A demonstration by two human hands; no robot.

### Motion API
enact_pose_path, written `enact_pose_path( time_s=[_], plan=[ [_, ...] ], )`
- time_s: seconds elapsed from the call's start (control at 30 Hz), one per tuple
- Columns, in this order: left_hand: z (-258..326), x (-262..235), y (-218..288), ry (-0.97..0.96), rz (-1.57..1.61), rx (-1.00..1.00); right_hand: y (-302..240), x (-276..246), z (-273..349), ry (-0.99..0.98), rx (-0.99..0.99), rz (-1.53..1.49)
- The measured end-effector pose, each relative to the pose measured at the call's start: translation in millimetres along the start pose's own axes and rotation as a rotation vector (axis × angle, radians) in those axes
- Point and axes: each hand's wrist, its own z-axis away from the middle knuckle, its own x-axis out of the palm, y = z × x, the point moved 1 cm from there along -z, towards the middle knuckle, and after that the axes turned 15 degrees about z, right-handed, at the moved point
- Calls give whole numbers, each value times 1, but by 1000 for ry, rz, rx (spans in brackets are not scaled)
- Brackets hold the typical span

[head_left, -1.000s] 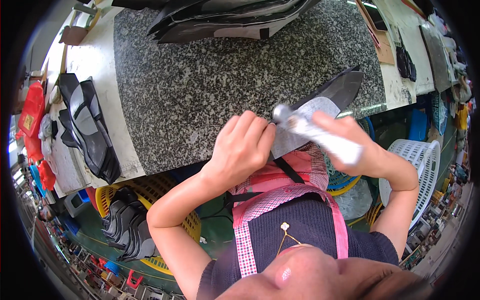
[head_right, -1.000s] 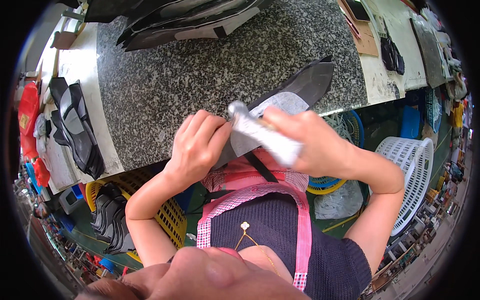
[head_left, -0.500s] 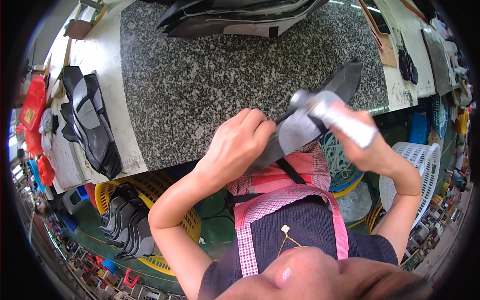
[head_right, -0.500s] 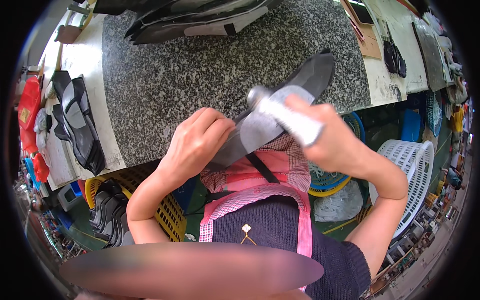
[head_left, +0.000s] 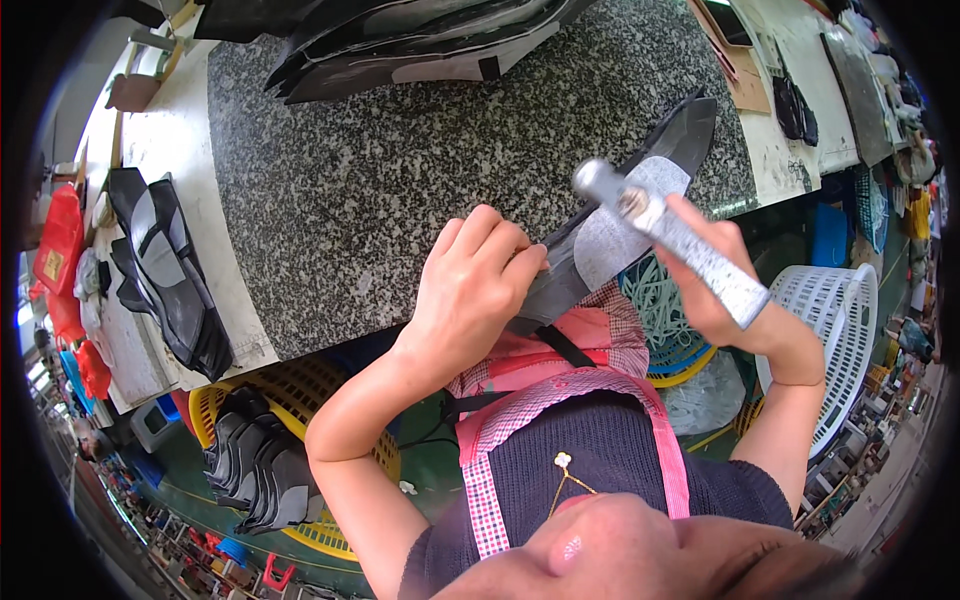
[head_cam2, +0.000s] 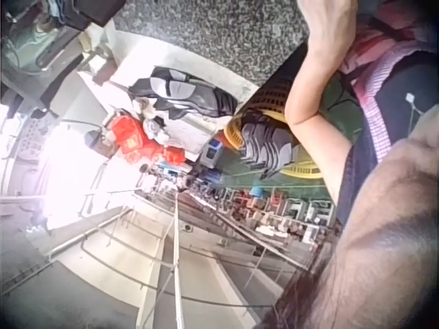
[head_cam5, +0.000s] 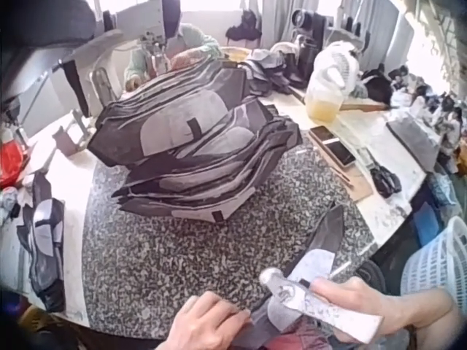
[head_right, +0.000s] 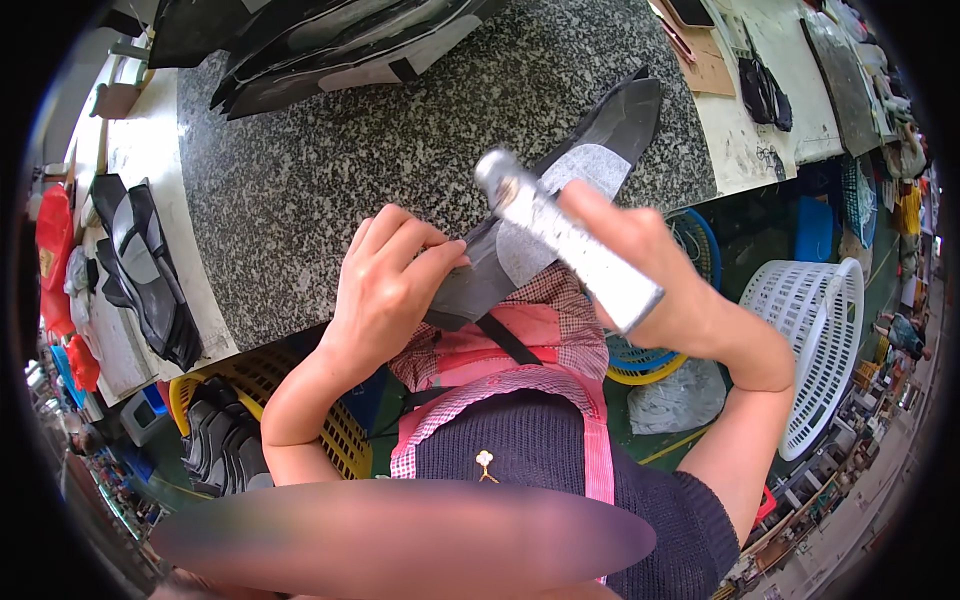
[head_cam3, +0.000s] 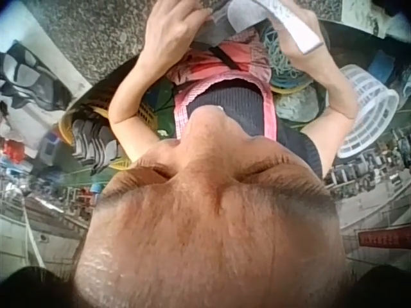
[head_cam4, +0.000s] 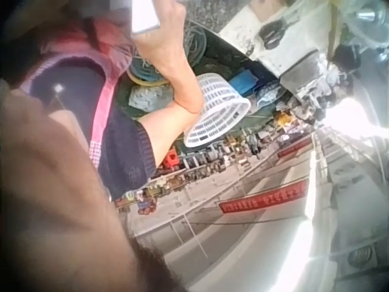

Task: Use a hammer to press and flatten shoe components on a stone workbench in a production facility.

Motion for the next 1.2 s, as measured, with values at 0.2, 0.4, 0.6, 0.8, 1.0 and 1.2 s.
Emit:
enact_pose_path(
  time_s=[0.2,0.4,0.6,0.8,1.0,1.2],
  plan=[
    [4,0,3,48,-139,57,10,5,-6,-185,72,-64],
    [2,-9,-11,41,-31,23,5,27,-3,-364,56,40],
    [18,-9,-9,60,-70,-10,-7,7,-16,-181,53,-65],
    [23,-16,-9,216,-87,-126,0,31,-8,-373,74,-72],
    [38,-2,-4,298,64,-269,-6,14,-22,-258,-38,-24],
    [40,1,-3,171,-72,-49,0,28,-15,-347,-54,-23]
  ],
)
